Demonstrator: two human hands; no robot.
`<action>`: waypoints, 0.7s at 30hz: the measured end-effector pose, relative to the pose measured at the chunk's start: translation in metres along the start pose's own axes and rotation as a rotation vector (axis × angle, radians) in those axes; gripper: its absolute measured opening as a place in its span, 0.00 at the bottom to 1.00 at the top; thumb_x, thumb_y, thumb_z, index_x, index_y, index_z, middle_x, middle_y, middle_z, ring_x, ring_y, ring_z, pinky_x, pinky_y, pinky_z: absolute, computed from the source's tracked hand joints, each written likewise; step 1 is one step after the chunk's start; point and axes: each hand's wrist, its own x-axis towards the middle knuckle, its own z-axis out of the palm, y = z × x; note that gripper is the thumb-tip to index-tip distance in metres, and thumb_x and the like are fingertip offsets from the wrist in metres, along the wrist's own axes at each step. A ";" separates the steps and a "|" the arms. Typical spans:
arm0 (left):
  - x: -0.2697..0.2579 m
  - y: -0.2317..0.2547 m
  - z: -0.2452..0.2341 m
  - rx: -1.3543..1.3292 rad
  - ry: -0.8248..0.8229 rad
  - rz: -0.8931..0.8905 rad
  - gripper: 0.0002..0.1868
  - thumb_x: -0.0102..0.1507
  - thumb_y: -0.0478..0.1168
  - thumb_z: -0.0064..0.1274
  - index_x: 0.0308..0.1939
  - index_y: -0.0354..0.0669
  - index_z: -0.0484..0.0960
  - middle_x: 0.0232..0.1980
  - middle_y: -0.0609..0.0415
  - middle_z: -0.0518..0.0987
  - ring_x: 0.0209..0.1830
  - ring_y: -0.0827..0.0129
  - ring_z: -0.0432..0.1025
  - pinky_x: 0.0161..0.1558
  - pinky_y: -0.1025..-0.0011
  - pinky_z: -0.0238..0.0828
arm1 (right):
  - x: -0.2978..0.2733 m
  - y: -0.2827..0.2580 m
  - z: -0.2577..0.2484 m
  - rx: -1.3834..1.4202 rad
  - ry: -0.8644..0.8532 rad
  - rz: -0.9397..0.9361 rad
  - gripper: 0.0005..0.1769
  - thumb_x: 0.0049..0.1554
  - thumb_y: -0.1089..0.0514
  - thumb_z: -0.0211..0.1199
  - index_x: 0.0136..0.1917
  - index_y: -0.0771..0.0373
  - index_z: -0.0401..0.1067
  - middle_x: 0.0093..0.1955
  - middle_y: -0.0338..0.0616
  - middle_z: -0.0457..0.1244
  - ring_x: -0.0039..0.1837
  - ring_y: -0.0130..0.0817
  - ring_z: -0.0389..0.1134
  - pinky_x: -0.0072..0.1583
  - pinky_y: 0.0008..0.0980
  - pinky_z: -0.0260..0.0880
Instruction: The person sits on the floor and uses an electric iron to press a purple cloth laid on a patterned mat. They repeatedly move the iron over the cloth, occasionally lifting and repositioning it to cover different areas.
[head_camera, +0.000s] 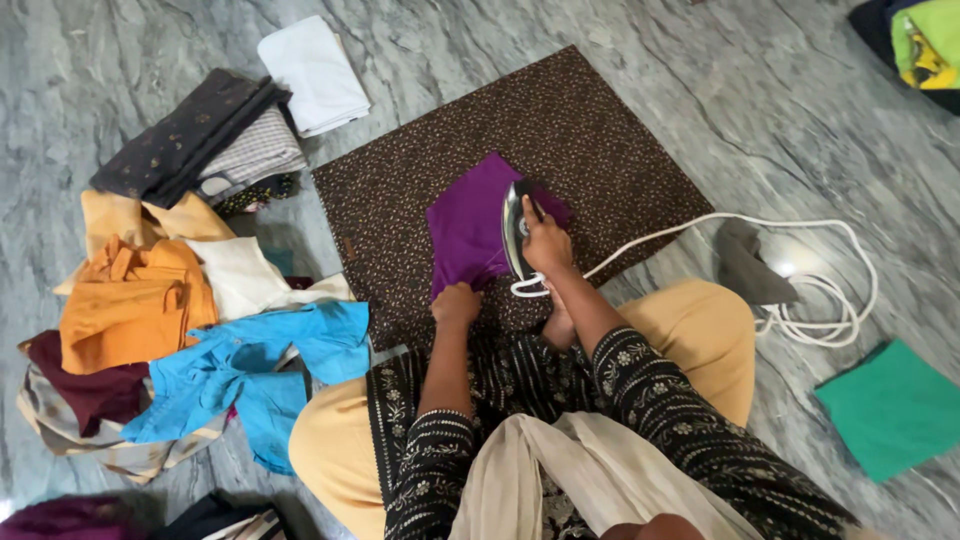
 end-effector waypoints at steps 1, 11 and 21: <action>0.000 0.001 0.000 0.004 0.007 0.005 0.29 0.64 0.63 0.53 0.54 0.43 0.83 0.57 0.40 0.82 0.59 0.46 0.76 0.58 0.53 0.75 | 0.001 -0.003 0.001 0.013 0.058 -0.093 0.49 0.49 0.60 0.59 0.81 0.43 0.48 0.68 0.61 0.62 0.52 0.62 0.71 0.53 0.54 0.73; 0.007 0.005 -0.003 -0.014 0.003 -0.020 0.25 0.67 0.58 0.50 0.54 0.42 0.84 0.56 0.42 0.83 0.57 0.49 0.78 0.55 0.55 0.77 | 0.033 -0.042 0.011 0.024 -0.085 -0.109 0.46 0.54 0.62 0.56 0.83 0.45 0.48 0.73 0.56 0.59 0.55 0.62 0.70 0.56 0.58 0.71; 0.003 0.007 -0.012 -0.032 -0.015 -0.018 0.26 0.66 0.59 0.52 0.55 0.43 0.83 0.57 0.42 0.82 0.58 0.49 0.77 0.56 0.56 0.76 | 0.047 -0.053 0.016 0.009 -0.187 -0.048 0.47 0.55 0.60 0.57 0.84 0.43 0.45 0.75 0.53 0.57 0.60 0.62 0.69 0.62 0.54 0.70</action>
